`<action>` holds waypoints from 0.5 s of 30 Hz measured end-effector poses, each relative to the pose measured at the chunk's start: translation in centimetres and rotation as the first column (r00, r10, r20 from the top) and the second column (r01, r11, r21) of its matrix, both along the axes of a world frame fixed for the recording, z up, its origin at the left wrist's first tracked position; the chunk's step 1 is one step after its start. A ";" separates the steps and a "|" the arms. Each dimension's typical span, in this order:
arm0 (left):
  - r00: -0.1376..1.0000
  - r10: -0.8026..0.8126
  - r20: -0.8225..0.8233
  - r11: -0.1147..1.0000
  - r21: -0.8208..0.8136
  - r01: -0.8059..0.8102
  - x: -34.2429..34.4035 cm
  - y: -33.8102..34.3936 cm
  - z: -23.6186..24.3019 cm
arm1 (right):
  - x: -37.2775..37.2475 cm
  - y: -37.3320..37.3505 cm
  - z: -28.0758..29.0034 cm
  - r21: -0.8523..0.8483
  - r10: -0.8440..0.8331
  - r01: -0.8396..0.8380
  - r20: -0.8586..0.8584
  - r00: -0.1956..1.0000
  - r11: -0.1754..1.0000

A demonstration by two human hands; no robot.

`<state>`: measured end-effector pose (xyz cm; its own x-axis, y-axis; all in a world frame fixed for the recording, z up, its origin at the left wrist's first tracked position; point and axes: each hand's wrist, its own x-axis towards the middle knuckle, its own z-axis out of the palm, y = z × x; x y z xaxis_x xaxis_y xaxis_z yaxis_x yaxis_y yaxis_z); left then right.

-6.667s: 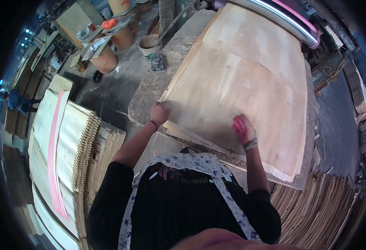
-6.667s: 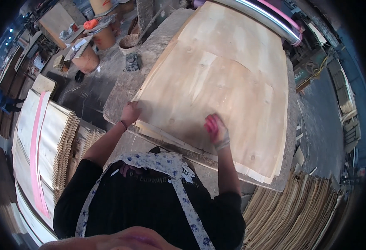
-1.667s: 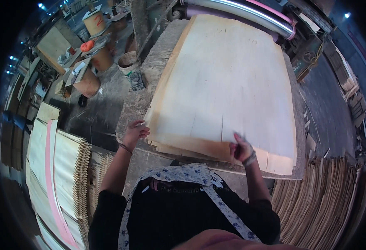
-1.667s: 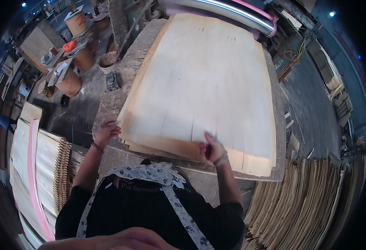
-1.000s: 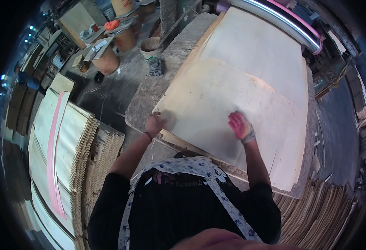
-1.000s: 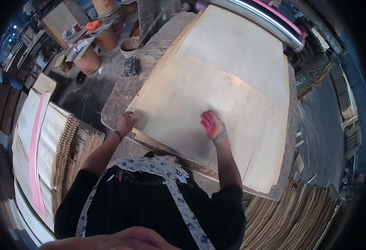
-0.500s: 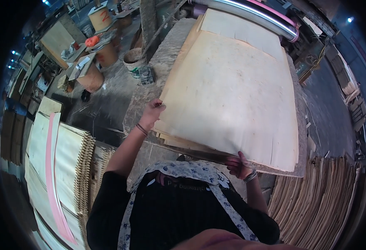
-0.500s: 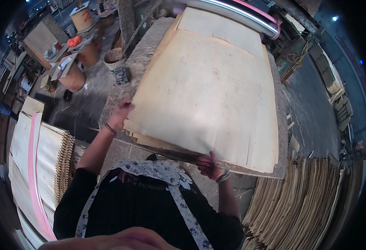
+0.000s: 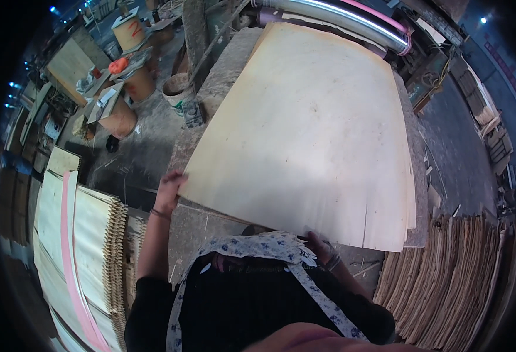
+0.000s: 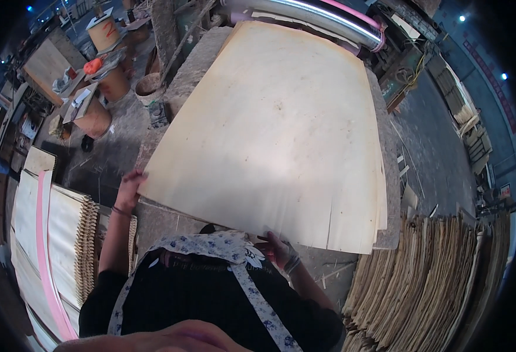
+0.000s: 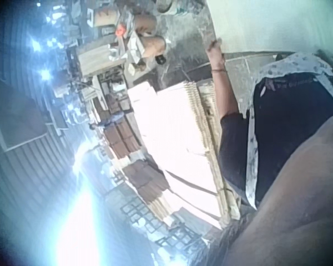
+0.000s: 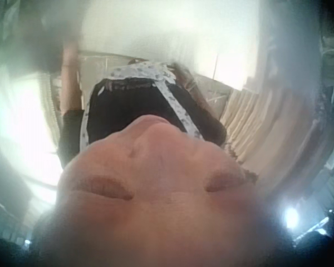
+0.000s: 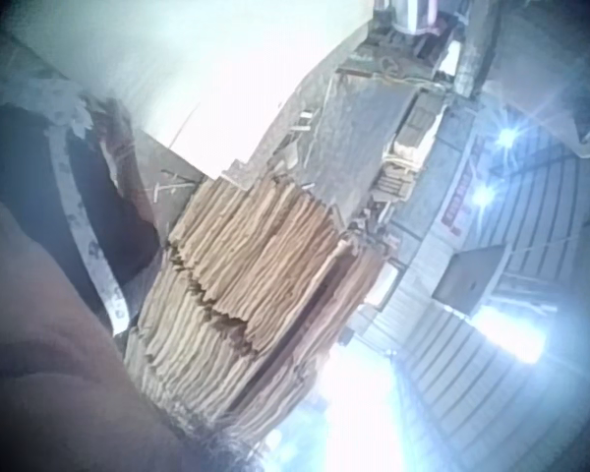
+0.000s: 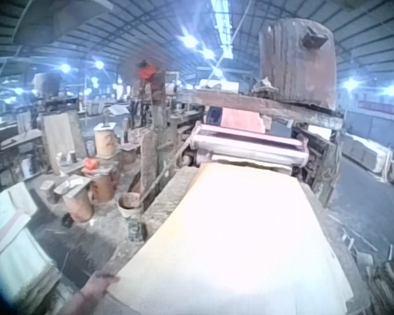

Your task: Feeding wood veneer sheets into a glue machine and stacking them into a larger pile for laminating.

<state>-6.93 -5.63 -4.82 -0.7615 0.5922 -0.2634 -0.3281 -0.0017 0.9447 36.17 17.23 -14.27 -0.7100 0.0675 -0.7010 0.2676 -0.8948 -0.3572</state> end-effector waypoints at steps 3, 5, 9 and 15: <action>0.997 0.043 0.065 0.997 -0.073 -0.038 0.5 0.3 -3.6 | 0.1 2.2 0.7 -0.004 -0.242 0.246 -0.189 0.952 0.969; 0.990 0.142 -0.001 0.985 -0.098 -0.142 0.2 1.6 -5.2 | -0.6 5.5 1.7 0.159 -0.329 0.345 -0.119 0.937 0.925; 0.954 0.162 -0.250 0.966 -0.158 -0.206 -1.1 5.0 -7.5 | -6.9 13.3 1.1 -0.068 -0.257 0.250 -0.376 0.890 0.966; 0.885 0.028 -0.464 0.856 -0.446 -0.261 1.0 6.1 -10.2 | -16.4 24.7 0.5 0.231 -0.402 0.426 -0.148 0.904 0.874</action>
<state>-5.93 0.47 -15.03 -0.9300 0.3500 -0.1125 0.0735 0.4768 0.8759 19.74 41.96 -13.74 -0.6386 0.5349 -0.5532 -0.1529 -0.7928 -0.5900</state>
